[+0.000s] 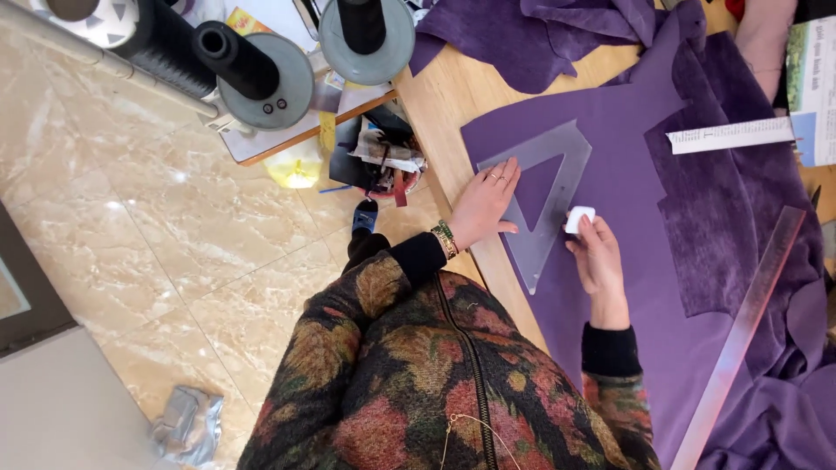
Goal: The person is laying out purple fabric on a large table, using a long straight ruler and a triangle ruler to measure and mark cutting lines with tailor's chalk.
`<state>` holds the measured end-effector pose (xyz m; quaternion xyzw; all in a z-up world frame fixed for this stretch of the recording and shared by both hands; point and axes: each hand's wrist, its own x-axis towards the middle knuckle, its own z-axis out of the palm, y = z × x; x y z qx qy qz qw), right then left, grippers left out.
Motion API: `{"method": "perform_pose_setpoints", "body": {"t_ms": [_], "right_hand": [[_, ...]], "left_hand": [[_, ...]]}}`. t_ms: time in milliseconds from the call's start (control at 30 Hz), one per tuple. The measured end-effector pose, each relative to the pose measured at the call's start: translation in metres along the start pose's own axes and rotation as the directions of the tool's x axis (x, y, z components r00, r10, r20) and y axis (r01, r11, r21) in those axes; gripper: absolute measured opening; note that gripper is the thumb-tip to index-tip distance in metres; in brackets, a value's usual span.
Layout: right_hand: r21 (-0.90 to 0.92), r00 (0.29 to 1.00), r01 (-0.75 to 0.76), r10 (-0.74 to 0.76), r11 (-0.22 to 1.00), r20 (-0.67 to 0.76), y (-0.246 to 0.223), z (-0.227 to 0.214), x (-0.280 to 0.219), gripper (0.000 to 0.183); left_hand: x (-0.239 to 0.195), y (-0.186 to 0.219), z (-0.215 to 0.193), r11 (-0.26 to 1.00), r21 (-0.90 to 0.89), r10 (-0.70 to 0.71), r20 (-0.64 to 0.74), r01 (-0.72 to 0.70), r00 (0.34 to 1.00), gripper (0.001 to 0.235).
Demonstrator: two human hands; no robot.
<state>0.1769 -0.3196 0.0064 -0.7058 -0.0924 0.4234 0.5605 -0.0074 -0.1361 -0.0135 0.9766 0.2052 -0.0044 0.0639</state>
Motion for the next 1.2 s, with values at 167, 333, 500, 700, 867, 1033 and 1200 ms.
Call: {"method": "perform_pose_setpoints", "body": {"t_ms": [167, 333, 500, 700, 867, 1033, 1200], "right_hand": [[0.069, 0.999, 0.029, -0.026, 0.997, -0.046, 0.027, 0.001, 0.026, 0.014], [0.176, 0.999, 0.03, -0.036, 0.984, 0.03, 0.006, 0.061, 0.001, 0.021], [0.266, 0.996, 0.081, -0.086, 0.961, 0.006, -0.023, 0.101, -0.005, 0.023], [0.666, 0.96, 0.15, -0.269, 0.73, 0.079, -0.049, 0.161, 0.075, 0.023], [0.737, 0.939, 0.129, -0.32, 0.663, 0.123, -0.064, 0.228, 0.164, 0.031], [0.612, 0.989, 0.034, -0.115, 0.79, 0.093, -0.09, 0.243, 0.111, 0.015], [0.518, 0.979, 0.202, -0.152, 0.831, -0.137, -0.05, 0.173, 0.045, 0.036]], "left_hand": [[-0.002, -0.009, 0.01, 0.978, -0.197, 0.023, -0.185, -0.06, 0.983, 0.122], [-0.005, -0.033, 0.018, 0.855, -0.482, 0.034, -0.316, -0.191, 0.948, 0.106], [-0.044, -0.082, -0.063, 0.555, -0.782, 0.0, -0.342, -0.284, 0.94, 0.056], [-0.1, -0.153, -0.086, 0.544, -0.824, -0.25, -0.338, -0.157, 0.907, 0.035], [-0.11, -0.174, -0.101, 0.386, -0.922, -0.344, -0.154, -0.01, 0.926, 0.022], [-0.092, -0.178, -0.089, 0.446, -0.895, -0.236, -0.124, -0.006, 0.964, 0.026], [-0.066, -0.162, -0.071, 0.548, -0.835, -0.029, -0.083, -0.053, 0.996, 0.025]]}}
